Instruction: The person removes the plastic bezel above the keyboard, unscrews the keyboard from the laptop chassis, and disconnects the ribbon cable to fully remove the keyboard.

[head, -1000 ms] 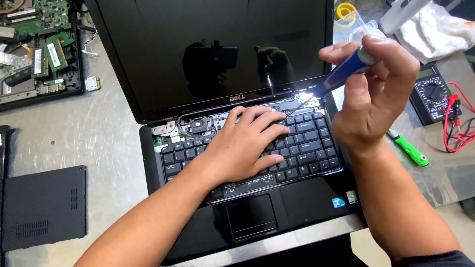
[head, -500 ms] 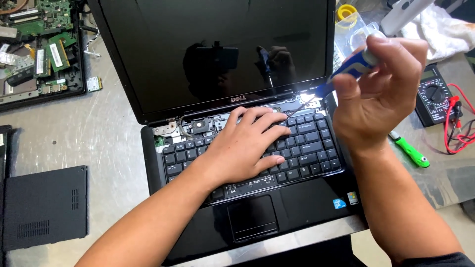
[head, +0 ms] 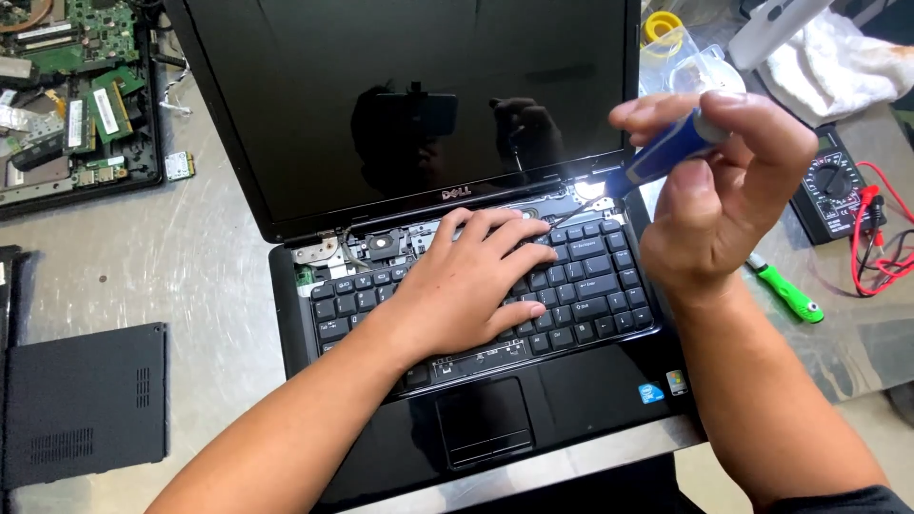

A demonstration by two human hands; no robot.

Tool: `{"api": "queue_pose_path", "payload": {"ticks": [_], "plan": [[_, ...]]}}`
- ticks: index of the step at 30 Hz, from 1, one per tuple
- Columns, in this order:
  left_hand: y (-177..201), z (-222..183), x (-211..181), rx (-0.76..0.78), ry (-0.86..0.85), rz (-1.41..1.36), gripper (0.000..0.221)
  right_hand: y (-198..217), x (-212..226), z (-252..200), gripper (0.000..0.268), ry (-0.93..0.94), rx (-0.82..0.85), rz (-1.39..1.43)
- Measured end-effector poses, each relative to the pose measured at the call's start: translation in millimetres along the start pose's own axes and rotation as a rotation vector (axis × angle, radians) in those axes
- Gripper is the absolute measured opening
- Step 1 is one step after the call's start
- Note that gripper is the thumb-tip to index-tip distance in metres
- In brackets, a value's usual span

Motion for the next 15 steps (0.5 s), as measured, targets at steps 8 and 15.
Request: {"api": "queue_pose_path", "payload": {"ticks": [8, 15], "plan": [[0.0, 0.0, 0.0, 0.001, 0.002, -0.003, 0.053, 1.5, -1.9, -5.7, 0.034, -0.029, 0.041, -0.057], [-0.1, 0.6, 0.1, 0.005, 0.0, -0.005, 0.053, 9.0, -7.0, -6.1, 0.038, 0.005, 0.03, -0.15]]}}
Point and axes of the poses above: each hand's wrist, its own z-axis towards the middle knuckle, its own y-axis out of the back of the hand, x = y × z, the point moved 6 cm from there along z, towards the middle knuckle, and after that the axes turned 9 degrees about x, right-handed, at the moved point
